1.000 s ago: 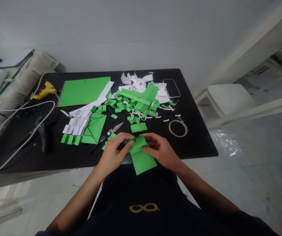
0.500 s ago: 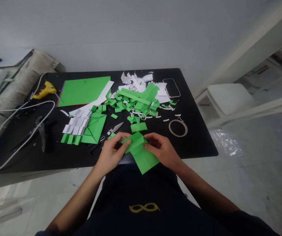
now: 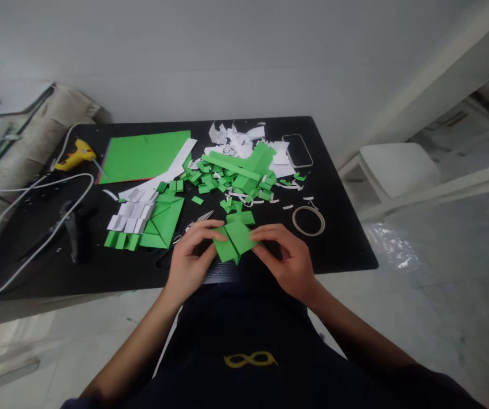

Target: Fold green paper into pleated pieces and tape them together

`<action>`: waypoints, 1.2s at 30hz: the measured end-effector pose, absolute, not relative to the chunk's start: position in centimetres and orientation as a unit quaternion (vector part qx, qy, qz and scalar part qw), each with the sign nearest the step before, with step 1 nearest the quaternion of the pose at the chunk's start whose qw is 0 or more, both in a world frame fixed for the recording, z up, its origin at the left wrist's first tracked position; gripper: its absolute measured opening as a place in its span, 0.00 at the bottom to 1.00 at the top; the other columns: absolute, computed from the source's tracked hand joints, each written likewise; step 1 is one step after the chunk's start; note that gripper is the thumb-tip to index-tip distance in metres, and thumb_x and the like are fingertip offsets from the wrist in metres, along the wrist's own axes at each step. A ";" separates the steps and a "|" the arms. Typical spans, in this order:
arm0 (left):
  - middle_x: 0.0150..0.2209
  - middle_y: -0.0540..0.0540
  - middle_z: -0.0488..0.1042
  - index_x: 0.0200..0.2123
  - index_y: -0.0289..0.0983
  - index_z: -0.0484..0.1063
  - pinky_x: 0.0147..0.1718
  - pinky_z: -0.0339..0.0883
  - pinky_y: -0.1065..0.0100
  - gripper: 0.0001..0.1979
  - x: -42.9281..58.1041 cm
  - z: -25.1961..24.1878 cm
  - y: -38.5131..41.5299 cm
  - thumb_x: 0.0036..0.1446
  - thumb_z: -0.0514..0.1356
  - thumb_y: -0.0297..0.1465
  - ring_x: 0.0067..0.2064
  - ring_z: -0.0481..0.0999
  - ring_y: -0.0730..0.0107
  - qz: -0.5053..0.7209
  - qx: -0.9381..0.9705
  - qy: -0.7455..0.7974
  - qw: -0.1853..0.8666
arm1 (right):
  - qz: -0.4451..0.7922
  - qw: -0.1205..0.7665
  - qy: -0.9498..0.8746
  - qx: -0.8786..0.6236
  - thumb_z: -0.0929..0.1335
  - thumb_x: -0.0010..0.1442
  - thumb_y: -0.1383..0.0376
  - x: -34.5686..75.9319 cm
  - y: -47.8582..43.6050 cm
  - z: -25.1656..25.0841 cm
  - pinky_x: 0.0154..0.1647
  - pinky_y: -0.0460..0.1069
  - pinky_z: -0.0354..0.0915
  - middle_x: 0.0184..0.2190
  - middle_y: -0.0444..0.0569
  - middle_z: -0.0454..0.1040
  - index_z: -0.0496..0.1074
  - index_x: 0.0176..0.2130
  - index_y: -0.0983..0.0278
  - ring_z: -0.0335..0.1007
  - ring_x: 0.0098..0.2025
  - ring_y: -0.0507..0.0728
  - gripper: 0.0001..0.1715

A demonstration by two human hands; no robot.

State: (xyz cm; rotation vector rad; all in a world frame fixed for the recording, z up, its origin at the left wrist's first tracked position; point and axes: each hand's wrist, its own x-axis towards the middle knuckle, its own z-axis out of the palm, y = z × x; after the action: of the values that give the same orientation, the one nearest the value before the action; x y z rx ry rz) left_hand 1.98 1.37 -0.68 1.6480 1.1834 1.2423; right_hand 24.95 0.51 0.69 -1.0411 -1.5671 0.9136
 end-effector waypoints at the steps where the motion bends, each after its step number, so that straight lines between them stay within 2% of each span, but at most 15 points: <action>1: 0.55 0.43 0.81 0.39 0.42 0.82 0.55 0.73 0.57 0.05 2.0 -0.8 1.3 0.67 0.65 0.27 0.57 0.80 0.57 0.492 0.633 0.460 0.381 | 0.392 0.499 -0.635 -0.441 0.74 0.66 0.69 24.9 0.5 0.4 0.60 0.60 0.73 0.49 0.50 0.83 0.82 0.48 0.55 0.79 0.55 0.62 0.12; 4: 0.55 0.43 0.81 0.39 0.42 0.83 0.51 0.74 0.60 0.05 2.1 -1.1 1.2 0.67 0.66 0.28 0.56 0.80 0.58 0.509 0.606 0.459 0.404 | 0.491 0.464 -0.574 -0.462 0.76 0.66 0.65 24.9 0.6 -0.5 0.63 0.61 0.72 0.55 0.51 0.81 0.78 0.55 0.56 0.78 0.58 0.62 0.18; 8: 0.55 0.43 0.80 0.40 0.43 0.84 0.51 0.75 0.61 0.05 2.1 -1.1 1.1 0.67 0.66 0.28 0.57 0.80 0.58 0.521 0.598 0.455 0.405 | 0.615 0.427 -0.509 -0.424 0.76 0.66 0.60 24.8 0.8 -0.6 0.65 0.61 0.72 0.56 0.51 0.81 0.77 0.56 0.55 0.78 0.60 0.62 0.19; 15: 0.54 0.43 0.81 0.41 0.43 0.85 0.52 0.75 0.60 0.05 2.1 -0.8 1.0 0.67 0.67 0.29 0.56 0.80 0.58 0.505 0.621 0.455 0.390 | 0.693 0.401 -0.450 -0.395 0.75 0.67 0.58 24.5 0.7 0.5 0.61 0.59 0.73 0.56 0.49 0.81 0.77 0.58 0.54 0.78 0.59 0.61 0.21; 18: 0.55 0.44 0.81 0.44 0.44 0.85 0.53 0.74 0.59 0.07 2.1 -0.6 1.1 0.68 0.66 0.28 0.56 0.80 0.59 0.487 0.644 0.454 0.376 | 0.727 0.392 -0.407 -0.389 0.74 0.67 0.57 24.3 0.5 0.5 0.55 0.56 0.76 0.53 0.48 0.82 0.78 0.58 0.53 0.79 0.55 0.60 0.20; 24: 0.54 0.44 0.81 0.48 0.45 0.85 0.57 0.73 0.55 0.09 2.3 -0.2 1.2 0.69 0.65 0.30 0.56 0.80 0.57 0.468 0.670 0.455 0.353 | 0.742 0.380 -0.377 -0.404 0.74 0.66 0.55 23.9 0.4 0.1 0.46 0.54 0.76 0.46 0.48 0.81 0.80 0.53 0.55 0.79 0.47 0.59 0.17; 28: 0.57 0.43 0.80 0.53 0.46 0.83 0.54 0.76 0.53 0.12 2.4 0.0 1.2 0.69 0.65 0.31 0.56 0.80 0.56 0.448 0.694 0.441 0.350 | 0.718 0.363 -0.408 -0.432 0.74 0.66 0.53 23.9 0.6 0.3 0.40 0.51 0.70 0.37 0.46 0.79 0.81 0.44 0.59 0.75 0.37 0.56 0.13; 30: 0.59 0.41 0.78 0.57 0.46 0.81 0.57 0.75 0.51 0.15 2.4 0.0 1.1 0.67 0.67 0.32 0.59 0.79 0.54 0.428 0.714 0.432 0.347 | 0.688 0.350 -0.448 -0.451 0.74 0.66 0.53 24.1 0.6 0.5 0.35 0.49 0.65 0.32 0.45 0.77 0.81 0.40 0.61 0.71 0.34 0.55 0.14; 33: 0.61 0.41 0.77 0.59 0.46 0.78 0.62 0.72 0.47 0.20 2.4 -0.2 1.1 0.64 0.70 0.33 0.63 0.76 0.51 0.404 0.740 0.429 0.325 | 0.652 0.339 -0.502 -0.456 0.71 0.68 0.52 24.3 0.7 0.7 0.35 0.50 0.63 0.32 0.45 0.76 0.80 0.39 0.62 0.69 0.34 0.56 0.16; 36: 0.57 0.42 0.80 0.57 0.45 0.79 0.60 0.73 0.50 0.18 2.3 -0.5 1.3 0.65 0.70 0.34 0.60 0.79 0.54 0.403 0.753 0.425 0.301 | 0.618 0.324 -0.549 -0.460 0.69 0.70 0.54 24.5 0.7 0.8 0.35 0.50 0.63 0.32 0.45 0.75 0.78 0.37 0.62 0.68 0.34 0.56 0.16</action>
State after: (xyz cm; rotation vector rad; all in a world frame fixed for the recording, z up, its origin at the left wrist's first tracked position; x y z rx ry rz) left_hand 2.32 1.31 -0.51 1.9982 1.1266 1.0684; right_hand 24.53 0.68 0.76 -1.2071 -1.4399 1.6221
